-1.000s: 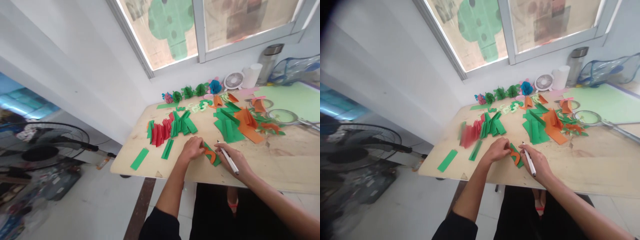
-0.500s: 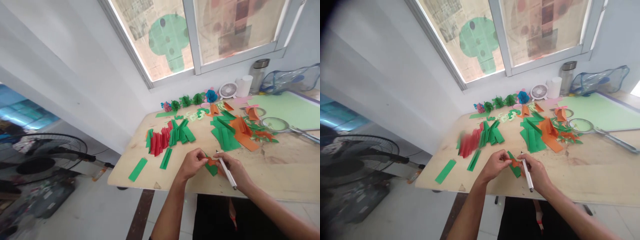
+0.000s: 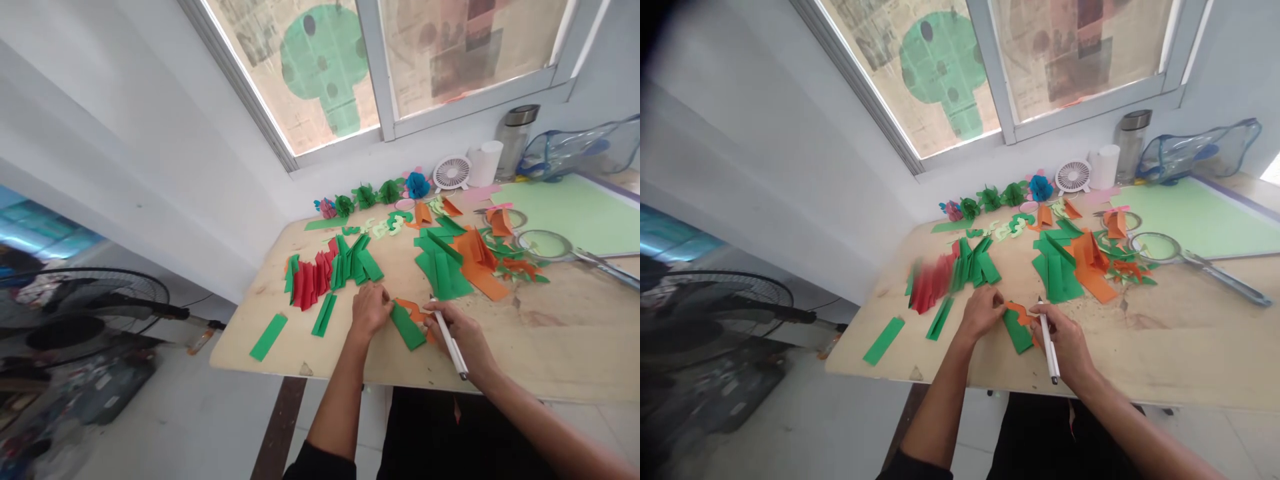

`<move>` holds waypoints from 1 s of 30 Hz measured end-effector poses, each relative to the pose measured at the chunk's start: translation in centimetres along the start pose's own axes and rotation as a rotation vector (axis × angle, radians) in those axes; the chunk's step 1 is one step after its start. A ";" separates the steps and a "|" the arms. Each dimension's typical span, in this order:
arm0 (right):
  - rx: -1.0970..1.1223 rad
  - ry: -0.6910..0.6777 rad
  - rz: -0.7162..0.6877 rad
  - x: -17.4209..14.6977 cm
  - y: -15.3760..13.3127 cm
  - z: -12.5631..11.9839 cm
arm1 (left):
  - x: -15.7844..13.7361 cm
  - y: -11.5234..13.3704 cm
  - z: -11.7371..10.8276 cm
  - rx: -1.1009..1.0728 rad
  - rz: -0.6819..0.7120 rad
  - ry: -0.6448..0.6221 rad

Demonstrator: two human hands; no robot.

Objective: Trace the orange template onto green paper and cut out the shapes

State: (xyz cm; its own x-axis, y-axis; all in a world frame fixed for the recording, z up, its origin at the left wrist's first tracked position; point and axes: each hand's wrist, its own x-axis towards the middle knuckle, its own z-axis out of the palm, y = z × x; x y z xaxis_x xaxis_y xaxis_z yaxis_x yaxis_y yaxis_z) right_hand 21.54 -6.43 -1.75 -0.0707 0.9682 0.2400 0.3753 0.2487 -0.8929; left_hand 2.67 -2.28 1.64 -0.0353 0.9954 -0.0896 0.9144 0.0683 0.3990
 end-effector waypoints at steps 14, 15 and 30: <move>-0.097 0.044 -0.004 -0.2 0.6 -0.3 | -1.0 0.7 0.6 -0.080 -0.026 0.013; -0.106 0.050 -0.015 -0.1 0.7 -0.3 | -1.0 0.7 0.7 -0.101 -0.027 0.022; -0.140 0.075 -0.072 -0.1 -0.8 -0.5 | -3.1 -4.3 -0.6 -0.699 0.069 0.098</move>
State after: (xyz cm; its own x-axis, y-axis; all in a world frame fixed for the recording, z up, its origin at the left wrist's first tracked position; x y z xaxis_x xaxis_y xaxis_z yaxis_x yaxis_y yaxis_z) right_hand 21.70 -6.75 -0.92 -0.0353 0.9419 0.3342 0.4975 0.3066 -0.8115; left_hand -1.41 -5.58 0.79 -0.0524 0.9983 0.0265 0.4442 -0.0005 0.8959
